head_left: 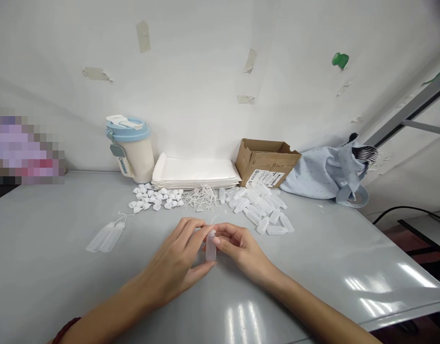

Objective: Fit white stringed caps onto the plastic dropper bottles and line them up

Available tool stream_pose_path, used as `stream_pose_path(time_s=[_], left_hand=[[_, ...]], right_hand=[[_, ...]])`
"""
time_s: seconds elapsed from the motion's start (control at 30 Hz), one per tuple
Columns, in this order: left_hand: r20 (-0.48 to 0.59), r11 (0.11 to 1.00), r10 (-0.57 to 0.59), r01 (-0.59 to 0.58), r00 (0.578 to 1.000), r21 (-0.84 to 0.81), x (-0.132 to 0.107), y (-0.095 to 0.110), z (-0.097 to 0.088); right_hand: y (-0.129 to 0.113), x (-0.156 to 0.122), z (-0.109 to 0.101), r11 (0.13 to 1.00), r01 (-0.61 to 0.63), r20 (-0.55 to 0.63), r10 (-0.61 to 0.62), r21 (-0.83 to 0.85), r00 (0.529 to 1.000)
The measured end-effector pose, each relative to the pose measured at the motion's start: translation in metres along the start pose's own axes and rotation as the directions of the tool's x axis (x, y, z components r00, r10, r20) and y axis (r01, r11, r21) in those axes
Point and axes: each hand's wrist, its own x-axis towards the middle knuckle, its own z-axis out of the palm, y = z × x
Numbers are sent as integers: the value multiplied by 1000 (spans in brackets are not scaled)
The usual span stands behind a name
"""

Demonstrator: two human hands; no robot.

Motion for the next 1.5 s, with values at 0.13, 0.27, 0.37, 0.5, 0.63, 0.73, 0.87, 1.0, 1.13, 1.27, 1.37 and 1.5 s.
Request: stream_pose_path(time_s=[0.13, 0.27, 0.37, 0.5, 0.63, 0.73, 0.87, 1.0, 1.13, 1.27, 1.37, 1.5], left_hand=[[6, 1000, -2, 2, 1000, -4, 0, 0, -2], [53, 1000, -11, 11, 999, 2, -1, -2, -7], [128, 999, -31, 32, 991, -4, -5, -9, -15], [231, 993, -116, 106, 966, 56, -14, -32, -39], [261, 963, -257, 223, 930, 152, -26, -62, -71], [299, 930, -359, 313, 884, 192, -35, -80, -89], [351, 911, -407, 349, 843, 218, -46, -92, -99], [391, 899, -434, 361, 811, 249, -54, -96, -101], [382, 886, -457, 374, 803, 275, -58, -99, -102], [358, 872, -482, 395, 800, 291, -60, -100, -103], [358, 871, -484, 399, 798, 288, -61, -99, -103], [341, 872, -479, 396, 809, 286, -62, -98, -103]], right_hand=[[1, 1, -2, 999, -17, 43, 15, 48, 999], [1, 0, -1, 999, -33, 77, 33, 5, 996], [3, -1, 1, 997, -65, 128, 69, -33, 989], [6, -3, 0, 992, -93, 113, 102, -82, 988], [6, -3, -2, 988, -97, 86, 107, -118, 991], [5, -2, -3, 985, -115, 59, 124, -130, 991], [5, 0, -2, 977, -153, 33, 159, -147, 987], [3, 2, -1, 972, -167, 13, 172, -162, 985], [2, 2, -2, 971, -162, 7, 166, -173, 986], [3, 1, -2, 970, -157, 8, 161, -183, 987], [3, 0, -2, 970, -154, 7, 158, -188, 987], [3, 1, -1, 969, -153, 8, 157, -193, 988]])
